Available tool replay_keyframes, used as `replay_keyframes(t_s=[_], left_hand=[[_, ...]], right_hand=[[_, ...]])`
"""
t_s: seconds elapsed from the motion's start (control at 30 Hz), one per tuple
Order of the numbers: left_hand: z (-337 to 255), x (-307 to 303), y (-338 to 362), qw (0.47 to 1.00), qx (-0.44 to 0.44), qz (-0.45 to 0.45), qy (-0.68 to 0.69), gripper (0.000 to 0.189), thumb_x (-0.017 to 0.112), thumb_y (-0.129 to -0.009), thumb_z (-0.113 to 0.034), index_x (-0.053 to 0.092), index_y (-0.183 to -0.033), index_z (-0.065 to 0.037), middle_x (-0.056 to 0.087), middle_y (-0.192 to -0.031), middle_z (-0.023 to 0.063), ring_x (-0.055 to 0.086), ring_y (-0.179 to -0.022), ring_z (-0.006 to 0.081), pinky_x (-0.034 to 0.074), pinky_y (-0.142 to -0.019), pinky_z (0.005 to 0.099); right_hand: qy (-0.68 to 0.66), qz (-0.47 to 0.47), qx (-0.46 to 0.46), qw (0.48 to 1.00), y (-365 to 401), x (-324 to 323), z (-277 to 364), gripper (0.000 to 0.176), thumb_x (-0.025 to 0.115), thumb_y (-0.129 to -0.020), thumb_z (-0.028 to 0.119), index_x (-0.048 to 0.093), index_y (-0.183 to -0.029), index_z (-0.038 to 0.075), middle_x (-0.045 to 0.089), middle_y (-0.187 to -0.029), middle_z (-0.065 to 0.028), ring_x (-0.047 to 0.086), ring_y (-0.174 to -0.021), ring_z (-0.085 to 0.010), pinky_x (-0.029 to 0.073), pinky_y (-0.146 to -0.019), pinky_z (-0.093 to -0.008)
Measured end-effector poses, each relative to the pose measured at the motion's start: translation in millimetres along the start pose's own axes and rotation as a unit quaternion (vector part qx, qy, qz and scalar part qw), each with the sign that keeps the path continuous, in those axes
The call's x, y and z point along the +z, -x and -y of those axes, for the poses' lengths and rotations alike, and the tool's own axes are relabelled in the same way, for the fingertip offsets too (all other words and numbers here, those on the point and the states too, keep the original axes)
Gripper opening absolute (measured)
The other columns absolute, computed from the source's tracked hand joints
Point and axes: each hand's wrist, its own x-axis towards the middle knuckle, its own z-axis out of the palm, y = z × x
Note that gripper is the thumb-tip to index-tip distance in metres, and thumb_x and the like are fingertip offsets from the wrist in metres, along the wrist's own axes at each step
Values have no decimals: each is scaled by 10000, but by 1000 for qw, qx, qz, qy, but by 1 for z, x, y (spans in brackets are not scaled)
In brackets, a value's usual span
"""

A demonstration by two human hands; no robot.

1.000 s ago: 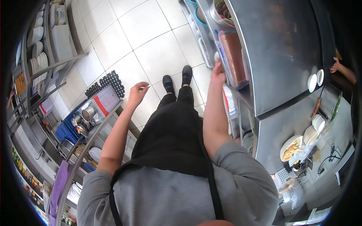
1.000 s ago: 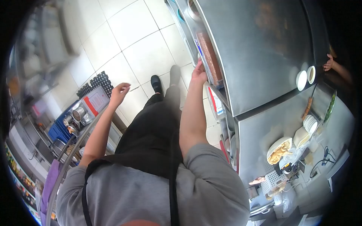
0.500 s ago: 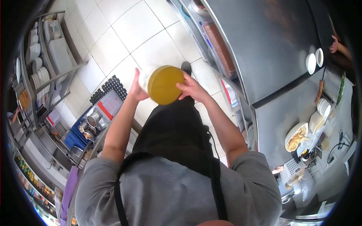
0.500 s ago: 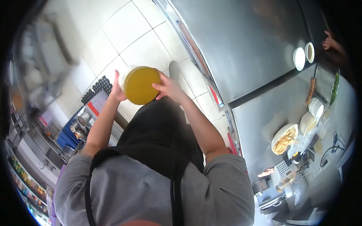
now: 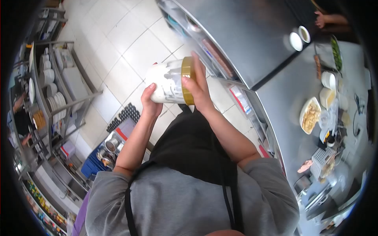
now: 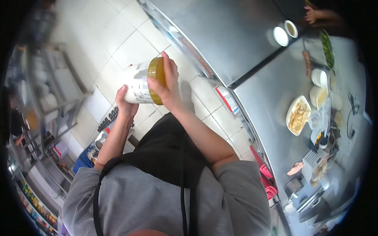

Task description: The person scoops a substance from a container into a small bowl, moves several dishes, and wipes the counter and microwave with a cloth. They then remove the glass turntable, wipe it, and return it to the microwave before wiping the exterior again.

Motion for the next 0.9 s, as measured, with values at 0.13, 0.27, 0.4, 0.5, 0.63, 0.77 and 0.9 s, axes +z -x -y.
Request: replay_keyframes(t_s=[0.13, 0.27, 0.4, 0.5, 0.63, 0.77, 0.9], left_hand=[[-27, 34, 10, 994, -11, 104, 43, 764, 534, -746, -430, 325, -1349, -9, 464, -1281, 151, 465, -1167, 272, 342, -1005, 365], [-39, 59, 24, 979, -91, 159, 90, 701, 477, -788, -456, 368, -1328, -23, 449, -1302, 157, 454, -1183, 288, 372, -985, 378], [-31, 75, 32, 949, -219, 187, 131, 637, 380, -847, -514, 422, -1296, -65, 480, -1279, 137, 481, -1161, 290, 411, -958, 422], [-22, 91, 31, 920, -274, 235, 155, 611, 359, -860, -514, 422, -1304, -99, 495, -1261, 120, 475, -1169, 288, 404, -966, 436], [-13, 137, 26, 922, -265, 241, 147, 646, 337, -859, -531, 398, -1328, -91, 453, -1315, 135, 448, -1198, 313, 371, -993, 473], [1, 172, 13, 897, -238, 312, 204, 706, 338, -843, -569, 383, -1345, -75, 423, -1345, 162, 412, -1226, 357, 340, -1009, 514], [11, 213, 6, 853, -253, 372, 264, 696, 363, -839, -567, 414, -1320, -66, 442, -1326, 160, 435, -1205, 345, 361, -994, 504]], right_hand=[[141, -78, -175, 971, 24, -6, 43, 917, 604, -685, 431, 219, -1386, -19, 263, -1322, -235, 302, -1201, -384, 279, -997, -458], [317, -120, -282, 898, 64, -7, 103, 906, 645, -589, 465, 347, -1353, 80, 285, -1315, -234, 300, -1171, -423, 281, -926, -521], [467, -18, -349, 812, 83, -29, 133, 833, 693, -503, 413, 481, -1275, 184, 327, -1326, -220, 307, -1189, -422, 257, -924, -544], [505, 87, -407, 757, 89, -62, 149, 818, 710, -493, 398, 489, -1267, 252, 335, -1337, -185, 303, -1209, -405, 270, -906, -554], [563, 37, -318, 761, 104, -126, 193, 879, 709, -513, 381, 427, -1332, 234, 308, -1383, -168, 274, -1249, -404, 274, -943, -534], [622, -148, -197, 743, 95, -251, 132, 945, 713, -547, 420, 329, -1392, 244, 278, -1406, -182, 279, -1242, -406, 265, -938, -558], [684, -149, -111, 705, 106, -309, 78, 953, 721, -571, 470, 317, -1398, 223, 249, -1420, -200, 271, -1256, -398, 263, -950, -556]])
